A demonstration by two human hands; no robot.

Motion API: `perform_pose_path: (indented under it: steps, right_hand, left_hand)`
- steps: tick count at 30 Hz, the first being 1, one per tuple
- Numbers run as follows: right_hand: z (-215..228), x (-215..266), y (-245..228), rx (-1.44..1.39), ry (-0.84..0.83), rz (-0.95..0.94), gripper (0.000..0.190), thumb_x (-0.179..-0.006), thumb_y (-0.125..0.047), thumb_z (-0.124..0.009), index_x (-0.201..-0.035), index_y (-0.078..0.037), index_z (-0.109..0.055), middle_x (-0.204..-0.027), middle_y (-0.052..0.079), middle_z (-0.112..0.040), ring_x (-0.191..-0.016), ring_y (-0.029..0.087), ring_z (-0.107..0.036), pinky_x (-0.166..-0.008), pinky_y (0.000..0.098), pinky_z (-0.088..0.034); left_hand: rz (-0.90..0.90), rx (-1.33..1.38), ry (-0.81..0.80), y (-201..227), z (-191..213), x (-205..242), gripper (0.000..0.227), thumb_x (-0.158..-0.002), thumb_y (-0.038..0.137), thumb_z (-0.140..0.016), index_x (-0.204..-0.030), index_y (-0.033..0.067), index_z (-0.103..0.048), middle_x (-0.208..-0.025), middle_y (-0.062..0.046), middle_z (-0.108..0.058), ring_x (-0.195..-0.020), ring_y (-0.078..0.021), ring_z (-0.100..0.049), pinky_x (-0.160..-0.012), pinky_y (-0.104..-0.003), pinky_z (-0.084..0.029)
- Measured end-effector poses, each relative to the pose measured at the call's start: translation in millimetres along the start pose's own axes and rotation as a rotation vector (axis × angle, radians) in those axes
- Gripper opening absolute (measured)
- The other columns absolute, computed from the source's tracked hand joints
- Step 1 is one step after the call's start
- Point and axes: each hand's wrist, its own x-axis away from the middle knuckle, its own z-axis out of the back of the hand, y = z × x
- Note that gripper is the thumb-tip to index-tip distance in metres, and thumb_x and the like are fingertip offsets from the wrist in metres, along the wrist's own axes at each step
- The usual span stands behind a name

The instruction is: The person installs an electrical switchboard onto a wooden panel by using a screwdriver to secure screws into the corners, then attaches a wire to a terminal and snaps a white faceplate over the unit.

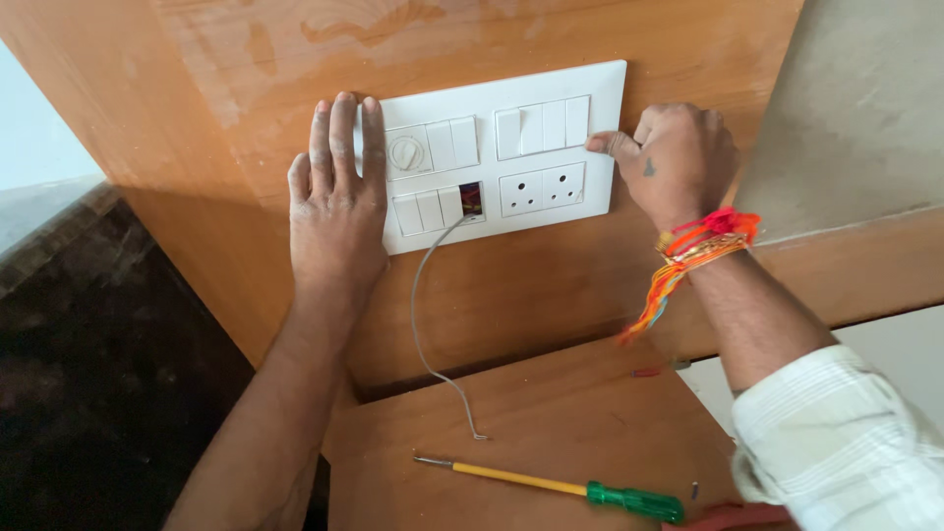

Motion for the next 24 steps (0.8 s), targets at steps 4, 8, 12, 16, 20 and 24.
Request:
perform_pose_path:
  steps: [4,8,12,16,20,24]
  right_hand:
    - [12,-14,15,-0.242,-0.043,-0.084,0.064,-0.079,-0.055,-0.095,-0.061,-0.004,-0.061,-0.057,0.011,-0.058,-0.048,0.033,-0.05,-0.05,0.0451,-0.041]
    - [2,-47,23,-0.107,0.267,0.271,0.05,-0.076,-0.042,-0.094,-0.057,-0.008,-0.063,-0.061,0.006,-0.061,-0.059,0.027,-0.055,-0.058,0.0404,-0.044]
    - [11,-57,14,-0.108,0.016,0.026,0.057,-0.074,-0.048,-0.102,-0.06,-0.009,-0.065,-0.054,0.004,-0.06,-0.046,0.023,-0.054,-0.044,0.0385,-0.042]
    - [44,-47,3,-0.117,-0.03,-0.052,0.061,-0.075,-0.049,-0.1,-0.057,-0.005,-0.061,-0.05,0.008,-0.056,-0.042,0.027,-0.049,-0.044,0.0396,-0.041]
    - [53,-10,13,-0.22,0.08,-0.121,0.068,-0.068,-0.054,-0.1,-0.055,-0.004,-0.056,-0.049,0.009,-0.054,-0.038,0.028,-0.044,-0.041,0.0407,-0.036]
    - [-1,19,13,-0.203,0.027,-0.037,0.065,-0.078,-0.055,-0.094,-0.06,-0.005,-0.057,-0.057,0.007,-0.056,-0.048,0.027,-0.05,-0.047,0.0395,-0.038]
  left_hand:
    - [-0.004,0.031,-0.01,-1,4,-1,0.096,-0.077,-0.008,-0.068,-0.163,0.0001,-0.025,-0.165,-0.019,-0.027,-0.155,-0.035,-0.029,-0.113,-0.048,-0.041]
    - [-0.002,-0.021,-0.023,-1,0,-1,0.096,-0.079,-0.008,-0.069,-0.164,0.0009,-0.025,-0.165,-0.018,-0.028,-0.156,-0.0341,-0.028,-0.113,-0.046,-0.042]
    - [0.008,-0.028,-0.037,-1,-1,-1,0.1,-0.074,-0.007,-0.07,-0.163,0.0007,-0.024,-0.164,-0.018,-0.027,-0.154,-0.0346,-0.028,-0.113,-0.048,-0.042]
    - [-0.011,0.036,0.003,-2,1,0,0.1,-0.076,-0.008,-0.07,-0.164,-0.0001,-0.024,-0.165,-0.019,-0.027,-0.155,-0.0353,-0.028,-0.114,-0.048,-0.042]
    - [0.006,0.001,0.009,-2,-3,0,0.097,-0.079,-0.006,-0.07,-0.164,0.0024,-0.025,-0.165,-0.017,-0.028,-0.155,-0.0343,-0.029,-0.112,-0.048,-0.043]
    - [0.019,-0.027,-0.006,1,-9,1,0.096,-0.08,-0.006,-0.069,-0.165,0.0029,-0.025,-0.166,-0.016,-0.028,-0.154,-0.0342,-0.03,-0.11,-0.047,-0.044]
